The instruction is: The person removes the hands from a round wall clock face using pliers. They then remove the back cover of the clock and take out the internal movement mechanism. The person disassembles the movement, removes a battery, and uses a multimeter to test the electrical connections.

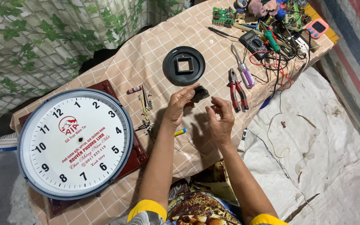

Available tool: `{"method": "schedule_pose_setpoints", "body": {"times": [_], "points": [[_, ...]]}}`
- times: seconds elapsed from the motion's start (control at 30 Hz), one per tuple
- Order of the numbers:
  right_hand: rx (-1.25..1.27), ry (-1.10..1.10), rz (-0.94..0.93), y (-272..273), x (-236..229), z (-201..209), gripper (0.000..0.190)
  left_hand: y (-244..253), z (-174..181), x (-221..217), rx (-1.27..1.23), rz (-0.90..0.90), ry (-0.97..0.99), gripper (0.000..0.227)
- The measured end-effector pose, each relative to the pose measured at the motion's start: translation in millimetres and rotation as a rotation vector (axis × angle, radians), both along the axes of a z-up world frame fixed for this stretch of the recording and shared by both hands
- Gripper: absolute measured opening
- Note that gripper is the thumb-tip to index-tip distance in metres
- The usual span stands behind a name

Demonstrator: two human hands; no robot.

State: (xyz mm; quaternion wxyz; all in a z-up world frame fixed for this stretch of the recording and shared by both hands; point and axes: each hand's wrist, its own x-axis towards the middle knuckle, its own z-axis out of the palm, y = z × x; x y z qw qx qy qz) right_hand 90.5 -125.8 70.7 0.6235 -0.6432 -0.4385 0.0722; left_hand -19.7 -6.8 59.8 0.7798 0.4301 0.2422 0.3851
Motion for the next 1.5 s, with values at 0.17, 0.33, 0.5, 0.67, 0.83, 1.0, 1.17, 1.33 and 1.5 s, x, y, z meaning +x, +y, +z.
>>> {"method": "schedule_pose_setpoints", "body": {"times": [0.17, 0.33, 0.5, 0.67, 0.83, 1.0, 1.17, 1.33, 1.5], "points": [[-0.031, 0.128, 0.037, 4.2, -2.0, -1.9, 0.039, -5.4, 10.9, -0.7, 0.009, -0.026, 0.030, 0.046], [-0.011, 0.193, 0.058, 8.3, -6.9, -5.6, 0.047, -3.8, 6.3, 4.4, -0.029, -0.042, 0.057, 0.040], [-0.060, 0.023, -0.002, 7.9, -7.6, -7.0, 0.052, 5.7, -44.6, 12.9, -0.070, -0.056, 0.180, 0.038], [-0.062, 0.022, -0.015, 9.0, -4.9, -19.0, 0.051, 6.5, -58.4, 15.3, -0.087, -0.056, 0.199, 0.042], [-0.077, -0.022, -0.012, 7.9, -2.3, -23.1, 0.052, 5.0, -43.8, 16.1, -0.111, -0.046, 0.175, 0.042], [-0.077, -0.038, -0.014, 8.7, -2.3, -29.5, 0.048, -4.4, -4.2, 11.7, -0.084, -0.036, 0.142, 0.039], [-0.075, -0.057, -0.011, 8.1, -4.7, -27.5, 0.054, -10.8, -3.4, 8.6, -0.017, -0.043, 0.209, 0.039], [-0.068, -0.109, -0.033, 12.5, -3.8, -26.4, 0.068, -10.9, -11.2, 13.5, -0.022, -0.054, 0.261, 0.040], [-0.048, -0.262, -0.071, 17.4, -4.7, -28.6, 0.075, -13.6, -6.4, 10.7, 0.307, 0.001, 0.347, 0.039]]}}
